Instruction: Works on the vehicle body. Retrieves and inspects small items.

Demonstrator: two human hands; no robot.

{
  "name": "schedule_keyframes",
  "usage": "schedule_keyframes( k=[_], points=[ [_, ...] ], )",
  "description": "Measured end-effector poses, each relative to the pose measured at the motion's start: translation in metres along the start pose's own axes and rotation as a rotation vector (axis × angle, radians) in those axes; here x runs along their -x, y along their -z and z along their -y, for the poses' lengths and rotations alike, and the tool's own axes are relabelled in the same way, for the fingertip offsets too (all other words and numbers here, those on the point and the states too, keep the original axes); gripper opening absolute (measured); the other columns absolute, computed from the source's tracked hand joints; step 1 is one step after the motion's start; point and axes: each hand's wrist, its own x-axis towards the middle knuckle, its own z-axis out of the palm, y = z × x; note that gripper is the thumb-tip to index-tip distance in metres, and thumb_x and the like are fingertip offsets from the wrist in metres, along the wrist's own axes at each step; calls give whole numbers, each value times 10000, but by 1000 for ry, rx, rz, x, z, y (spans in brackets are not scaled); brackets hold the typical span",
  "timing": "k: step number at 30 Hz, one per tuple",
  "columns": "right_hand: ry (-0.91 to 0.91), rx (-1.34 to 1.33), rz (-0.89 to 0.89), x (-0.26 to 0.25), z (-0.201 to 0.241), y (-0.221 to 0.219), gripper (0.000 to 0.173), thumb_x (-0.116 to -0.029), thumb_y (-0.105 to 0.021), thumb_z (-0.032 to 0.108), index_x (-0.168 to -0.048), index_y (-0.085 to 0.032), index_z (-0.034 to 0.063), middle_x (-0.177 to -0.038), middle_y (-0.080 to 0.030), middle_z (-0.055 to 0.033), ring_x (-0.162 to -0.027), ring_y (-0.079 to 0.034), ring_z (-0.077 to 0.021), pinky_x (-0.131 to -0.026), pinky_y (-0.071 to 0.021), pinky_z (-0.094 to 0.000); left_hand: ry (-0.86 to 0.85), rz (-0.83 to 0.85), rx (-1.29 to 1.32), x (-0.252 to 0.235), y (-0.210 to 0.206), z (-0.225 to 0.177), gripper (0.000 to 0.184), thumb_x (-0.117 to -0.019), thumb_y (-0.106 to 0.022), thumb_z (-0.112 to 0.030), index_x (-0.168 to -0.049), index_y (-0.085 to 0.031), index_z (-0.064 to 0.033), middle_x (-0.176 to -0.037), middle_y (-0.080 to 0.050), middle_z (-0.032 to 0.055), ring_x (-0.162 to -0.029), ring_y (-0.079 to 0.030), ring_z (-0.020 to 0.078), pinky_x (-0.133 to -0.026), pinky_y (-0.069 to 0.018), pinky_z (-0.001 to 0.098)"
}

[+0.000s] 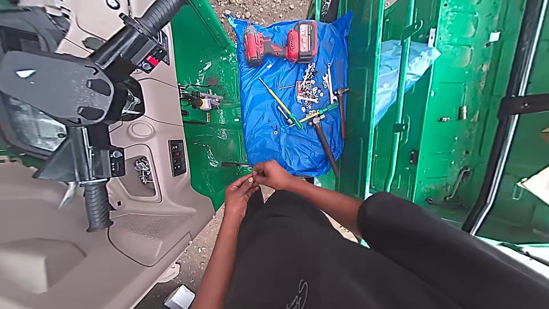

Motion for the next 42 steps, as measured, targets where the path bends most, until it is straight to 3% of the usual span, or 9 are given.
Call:
schedule_keyframes(
  k=[5,11,18,22,27,31,35,38,42],
  points=[
    [-7,-183,-30,8,12,5,169,-1004,-666,188,-1011,-690,21,-796,-701,-56,-652,-660,-109,-651,-585,-306,14,-118,105,1,-3,-1,126,-1034,-556,-38,-1052,-659,32,-878,-722,122,-738,-711,179,-711,-627,331],
    [-41,-270,-13,8,14,-1,176,-1005,-669,197,-1021,-696,24,-811,-712,-51,-656,-670,-105,-659,-594,-305,-71,-53,102,3,-14,-2,164,-1047,-499,-22,-1065,-642,56,-901,-721,142,-777,-722,206,-756,-633,369],
    [-134,-259,-74,11,13,-4,170,-988,-688,205,-1019,-695,38,-784,-709,-43,-636,-666,-117,-642,-591,-325,-177,-46,-182,3,-13,2,125,-1011,-560,1,-1061,-644,79,-890,-722,166,-782,-731,245,-746,-644,412],
    [-215,-339,-127,12,7,-6,273,-941,-764,210,-1133,-668,40,-781,-722,-53,-612,-673,-135,-603,-596,-325,-304,-73,-321,5,-16,4,123,-970,-621,17,-1068,-677,66,-855,-743,140,-729,-741,228,-695,-655,383],
    [-270,-396,-175,13,-1,-11,193,-931,-778,202,-1017,-729,37,-834,-732,-67,-664,-684,-145,-658,-608,-339,-371,-88,-397,4,-18,3,119,-949,-663,9,-1059,-689,47,-851,-753,124,-725,-749,220,-691,-661,379],
    [-276,-488,-243,12,-8,-11,149,-945,-754,148,-970,-708,8,-816,-722,-91,-644,-681,-166,-636,-607,-346,-322,7,-392,1,-21,1,161,-975,-579,31,-1102,-674,57,-924,-754,153,-786,-757,252,-737,-662,403],
    [-335,-495,-381,19,-21,6,160,-989,-696,149,-1044,-625,16,-831,-709,-111,-659,-708,-209,-635,-636,-379,-189,27,-506,-26,-34,-5,189,-1003,-598,-31,-1159,-694,15,-1011,-761,136,-813,-758,241,-733,-658,401],
    [-321,-507,-480,24,-36,17,148,-961,-721,120,-1034,-640,21,-808,-708,-108,-629,-700,-216,-593,-634,-393,-241,1,-768,-60,-41,-19,192,-1018,-651,-178,-1173,-708,-80,-1009,-750,58,-811,-738,167,-742,-644,388],
    [-348,-520,-571,30,-45,35,133,-926,-759,119,-1013,-708,32,-791,-727,-85,-605,-683,-183,-544,-602,-354,-314,38,-1089,-118,-65,-45,219,-1030,-606,-275,-1156,-741,-157,-1027,-762,20,-860,-730,146,-818,-610,441]
  ],
)
